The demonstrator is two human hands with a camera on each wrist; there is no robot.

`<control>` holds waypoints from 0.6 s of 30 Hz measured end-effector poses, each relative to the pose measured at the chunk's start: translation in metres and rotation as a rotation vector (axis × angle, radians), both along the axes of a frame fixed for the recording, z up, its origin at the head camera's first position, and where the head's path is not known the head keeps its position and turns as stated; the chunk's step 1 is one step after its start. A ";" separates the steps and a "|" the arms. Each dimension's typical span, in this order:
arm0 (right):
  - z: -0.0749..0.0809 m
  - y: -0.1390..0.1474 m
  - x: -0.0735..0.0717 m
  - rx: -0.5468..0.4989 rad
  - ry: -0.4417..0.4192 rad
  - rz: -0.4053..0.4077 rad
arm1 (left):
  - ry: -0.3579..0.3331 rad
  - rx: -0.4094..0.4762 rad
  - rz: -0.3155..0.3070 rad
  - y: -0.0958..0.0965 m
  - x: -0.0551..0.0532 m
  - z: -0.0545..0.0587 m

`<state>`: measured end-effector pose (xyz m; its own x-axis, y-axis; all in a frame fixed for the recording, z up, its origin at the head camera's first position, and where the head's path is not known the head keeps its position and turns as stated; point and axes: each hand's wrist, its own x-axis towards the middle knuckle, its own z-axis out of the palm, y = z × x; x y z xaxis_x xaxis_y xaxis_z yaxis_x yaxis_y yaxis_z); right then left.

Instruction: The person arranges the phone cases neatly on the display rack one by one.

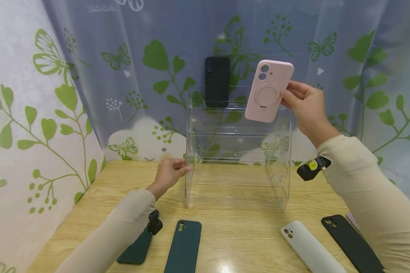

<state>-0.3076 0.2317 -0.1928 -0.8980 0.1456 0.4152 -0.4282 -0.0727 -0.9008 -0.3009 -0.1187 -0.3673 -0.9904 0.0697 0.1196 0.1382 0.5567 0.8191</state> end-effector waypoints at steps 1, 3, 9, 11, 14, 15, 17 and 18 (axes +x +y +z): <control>0.004 -0.001 -0.003 0.004 -0.007 -0.009 | 0.002 -0.001 0.001 0.000 0.000 0.000; 0.010 -0.002 -0.009 -0.007 -0.019 -0.016 | 0.005 0.003 0.006 0.001 0.001 0.001; 0.020 -0.009 -0.026 -0.083 -0.033 -0.036 | 0.009 0.043 0.016 0.003 0.003 -0.002; 0.022 -0.012 -0.031 -0.114 -0.025 -0.040 | 0.004 0.063 0.021 0.003 0.004 -0.003; 0.023 -0.015 -0.038 -0.132 -0.002 -0.058 | -0.005 0.095 0.032 0.004 0.005 -0.004; 0.023 -0.016 -0.040 -0.136 0.006 -0.062 | -0.005 0.109 0.034 0.004 0.006 -0.003; 0.023 -0.018 -0.044 -0.127 0.022 -0.079 | -0.005 0.134 0.035 0.004 0.006 -0.004; 0.023 -0.019 -0.046 -0.124 0.025 -0.089 | -0.005 0.146 0.036 0.005 0.006 -0.004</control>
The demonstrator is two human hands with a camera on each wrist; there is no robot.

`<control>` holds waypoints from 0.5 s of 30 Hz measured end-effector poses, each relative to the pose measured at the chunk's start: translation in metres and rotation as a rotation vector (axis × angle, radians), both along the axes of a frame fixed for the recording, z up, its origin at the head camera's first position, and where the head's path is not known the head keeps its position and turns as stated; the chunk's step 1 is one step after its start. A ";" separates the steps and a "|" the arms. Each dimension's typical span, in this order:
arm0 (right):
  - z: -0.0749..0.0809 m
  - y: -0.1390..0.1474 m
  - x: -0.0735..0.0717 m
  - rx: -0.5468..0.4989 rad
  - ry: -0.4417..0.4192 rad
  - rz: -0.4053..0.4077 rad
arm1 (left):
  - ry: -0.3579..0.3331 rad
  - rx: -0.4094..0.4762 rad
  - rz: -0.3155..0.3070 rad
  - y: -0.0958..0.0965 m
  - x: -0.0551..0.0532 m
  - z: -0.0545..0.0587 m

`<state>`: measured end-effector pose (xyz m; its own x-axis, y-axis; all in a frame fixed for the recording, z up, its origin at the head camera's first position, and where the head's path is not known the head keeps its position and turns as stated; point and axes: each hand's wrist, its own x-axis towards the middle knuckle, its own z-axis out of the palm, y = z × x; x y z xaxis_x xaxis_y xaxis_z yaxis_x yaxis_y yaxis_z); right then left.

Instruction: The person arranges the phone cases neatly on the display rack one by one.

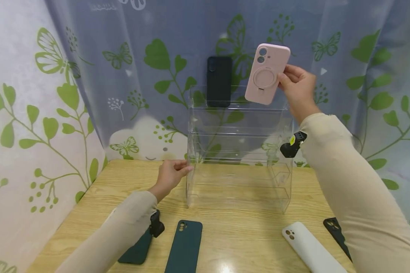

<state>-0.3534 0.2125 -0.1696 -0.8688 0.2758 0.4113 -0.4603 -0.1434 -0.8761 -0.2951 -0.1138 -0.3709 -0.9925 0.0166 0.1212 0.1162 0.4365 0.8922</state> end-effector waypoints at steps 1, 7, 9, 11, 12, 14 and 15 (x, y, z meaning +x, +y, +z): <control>0.000 -0.001 -0.002 -0.002 0.004 -0.007 | 0.001 0.009 0.000 0.000 0.000 0.000; 0.002 -0.006 -0.011 0.002 -0.005 -0.047 | -0.006 0.023 0.003 0.000 -0.001 -0.001; 0.002 -0.008 -0.013 0.029 -0.009 -0.060 | -0.011 0.026 0.005 0.000 -0.001 -0.001; 0.001 -0.009 -0.015 0.058 -0.010 -0.075 | -0.010 0.024 0.004 -0.001 -0.001 -0.001; 0.000 -0.009 -0.017 0.070 0.000 -0.088 | -0.008 0.023 0.003 -0.001 -0.001 0.000; -0.002 -0.010 -0.019 0.088 0.014 -0.117 | -0.006 0.026 -0.001 -0.001 0.000 0.000; -0.003 -0.010 -0.021 0.102 0.023 -0.135 | -0.004 0.028 -0.004 -0.001 0.000 0.000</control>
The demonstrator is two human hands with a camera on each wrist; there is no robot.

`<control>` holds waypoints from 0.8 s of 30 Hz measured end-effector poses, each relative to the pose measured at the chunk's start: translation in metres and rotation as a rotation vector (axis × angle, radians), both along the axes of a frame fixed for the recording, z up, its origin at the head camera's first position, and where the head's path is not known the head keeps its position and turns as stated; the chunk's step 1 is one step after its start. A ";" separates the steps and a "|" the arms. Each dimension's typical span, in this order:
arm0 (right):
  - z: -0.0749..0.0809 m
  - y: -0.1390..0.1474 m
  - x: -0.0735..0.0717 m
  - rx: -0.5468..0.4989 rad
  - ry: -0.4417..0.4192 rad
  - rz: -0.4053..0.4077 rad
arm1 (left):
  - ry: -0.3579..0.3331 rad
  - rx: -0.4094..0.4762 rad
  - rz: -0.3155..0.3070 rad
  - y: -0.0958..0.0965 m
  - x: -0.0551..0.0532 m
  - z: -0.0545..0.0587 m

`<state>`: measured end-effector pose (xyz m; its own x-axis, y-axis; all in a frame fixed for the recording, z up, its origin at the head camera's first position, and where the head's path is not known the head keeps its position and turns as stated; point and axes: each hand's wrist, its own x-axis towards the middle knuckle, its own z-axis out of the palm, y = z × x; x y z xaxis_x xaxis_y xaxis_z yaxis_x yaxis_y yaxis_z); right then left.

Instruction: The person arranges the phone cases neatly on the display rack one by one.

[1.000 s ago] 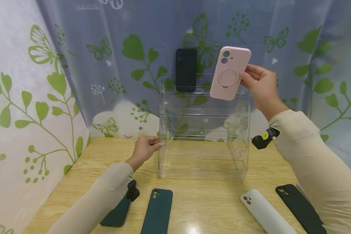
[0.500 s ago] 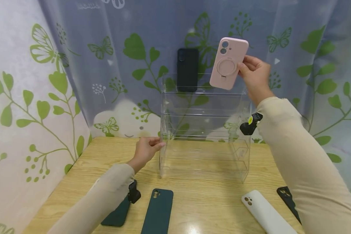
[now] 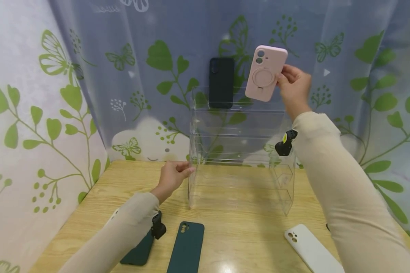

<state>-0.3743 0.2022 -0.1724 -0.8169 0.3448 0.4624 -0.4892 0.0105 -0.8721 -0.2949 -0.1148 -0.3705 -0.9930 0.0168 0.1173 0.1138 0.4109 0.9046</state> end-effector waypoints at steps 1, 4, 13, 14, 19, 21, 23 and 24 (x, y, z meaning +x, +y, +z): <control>-0.001 -0.001 -0.002 0.014 0.005 -0.017 | 0.002 -0.002 -0.002 0.000 0.000 0.000; -0.005 -0.002 -0.007 0.071 0.012 -0.056 | 0.000 0.002 -0.005 0.000 0.001 0.000; -0.010 -0.006 -0.013 0.207 0.013 -0.072 | 0.001 -0.016 0.006 0.000 -0.001 -0.001; -0.010 -0.006 -0.013 0.223 0.003 -0.074 | -0.001 -0.015 0.007 0.000 -0.001 -0.001; -0.014 -0.008 -0.013 0.251 -0.056 -0.064 | -0.007 -0.022 0.010 0.000 -0.001 -0.002; -0.015 -0.009 -0.013 0.235 -0.073 -0.045 | -0.005 -0.028 0.017 0.000 0.000 -0.002; -0.015 -0.008 -0.014 0.220 -0.083 -0.025 | 0.001 -0.032 0.019 0.001 0.000 -0.002; -0.015 -0.008 -0.014 0.214 -0.082 -0.014 | 0.001 -0.025 0.016 0.001 0.000 -0.001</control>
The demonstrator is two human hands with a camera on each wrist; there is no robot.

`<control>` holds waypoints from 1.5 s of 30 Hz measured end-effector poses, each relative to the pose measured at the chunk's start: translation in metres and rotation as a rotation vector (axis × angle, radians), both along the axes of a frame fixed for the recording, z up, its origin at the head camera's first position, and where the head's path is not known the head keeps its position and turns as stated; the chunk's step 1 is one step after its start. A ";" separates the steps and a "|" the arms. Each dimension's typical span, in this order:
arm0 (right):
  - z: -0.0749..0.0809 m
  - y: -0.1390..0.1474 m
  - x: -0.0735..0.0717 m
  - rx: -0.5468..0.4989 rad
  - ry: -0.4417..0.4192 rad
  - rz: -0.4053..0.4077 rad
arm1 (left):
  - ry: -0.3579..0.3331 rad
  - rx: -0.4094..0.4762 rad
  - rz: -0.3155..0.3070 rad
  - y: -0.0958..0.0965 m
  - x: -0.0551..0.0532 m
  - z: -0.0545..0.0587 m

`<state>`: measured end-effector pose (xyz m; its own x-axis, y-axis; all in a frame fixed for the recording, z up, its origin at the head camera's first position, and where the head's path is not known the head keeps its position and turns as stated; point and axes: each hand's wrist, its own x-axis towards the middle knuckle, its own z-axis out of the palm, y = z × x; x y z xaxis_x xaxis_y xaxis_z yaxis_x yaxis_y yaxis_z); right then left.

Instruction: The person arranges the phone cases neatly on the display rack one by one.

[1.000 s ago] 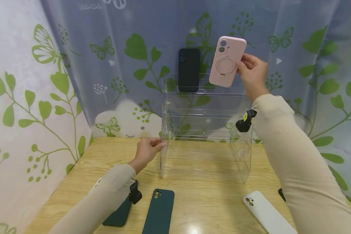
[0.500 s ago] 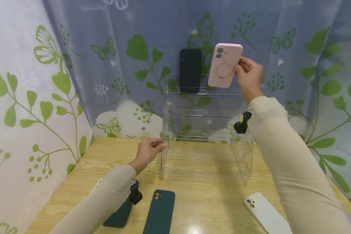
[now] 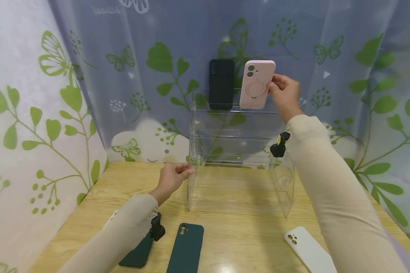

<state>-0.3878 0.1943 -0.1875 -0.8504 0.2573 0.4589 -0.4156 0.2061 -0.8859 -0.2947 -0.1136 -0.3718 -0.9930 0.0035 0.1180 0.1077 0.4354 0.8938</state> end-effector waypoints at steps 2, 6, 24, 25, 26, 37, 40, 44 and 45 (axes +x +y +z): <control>0.001 0.000 0.000 -0.015 -0.014 0.008 | 0.006 0.009 -0.010 0.001 0.000 0.000; 0.002 -0.001 -0.001 -0.016 -0.045 0.001 | 0.012 0.008 -0.014 0.002 0.001 -0.001; -0.003 -0.016 -0.004 0.160 -0.156 -0.394 | 0.017 -0.037 -0.006 0.002 -0.001 0.000; -0.002 -0.018 -0.003 0.170 -0.145 -0.400 | 0.015 -0.034 -0.006 0.002 -0.001 0.000; -0.002 -0.019 -0.002 0.187 -0.132 -0.404 | 0.011 -0.029 -0.005 0.002 -0.001 0.000; -0.003 -0.033 -0.003 0.434 0.023 -0.299 | 0.005 -0.012 -0.004 0.000 0.000 0.002; -0.006 -0.034 -0.005 0.532 0.047 -0.253 | 0.006 -0.010 -0.002 0.000 0.000 0.002; -0.013 -0.034 -0.009 0.672 0.122 -0.222 | 0.008 -0.009 -0.003 -0.001 0.000 0.001; -0.015 -0.034 -0.009 0.710 0.146 -0.219 | 0.007 -0.010 -0.003 -0.001 0.001 0.002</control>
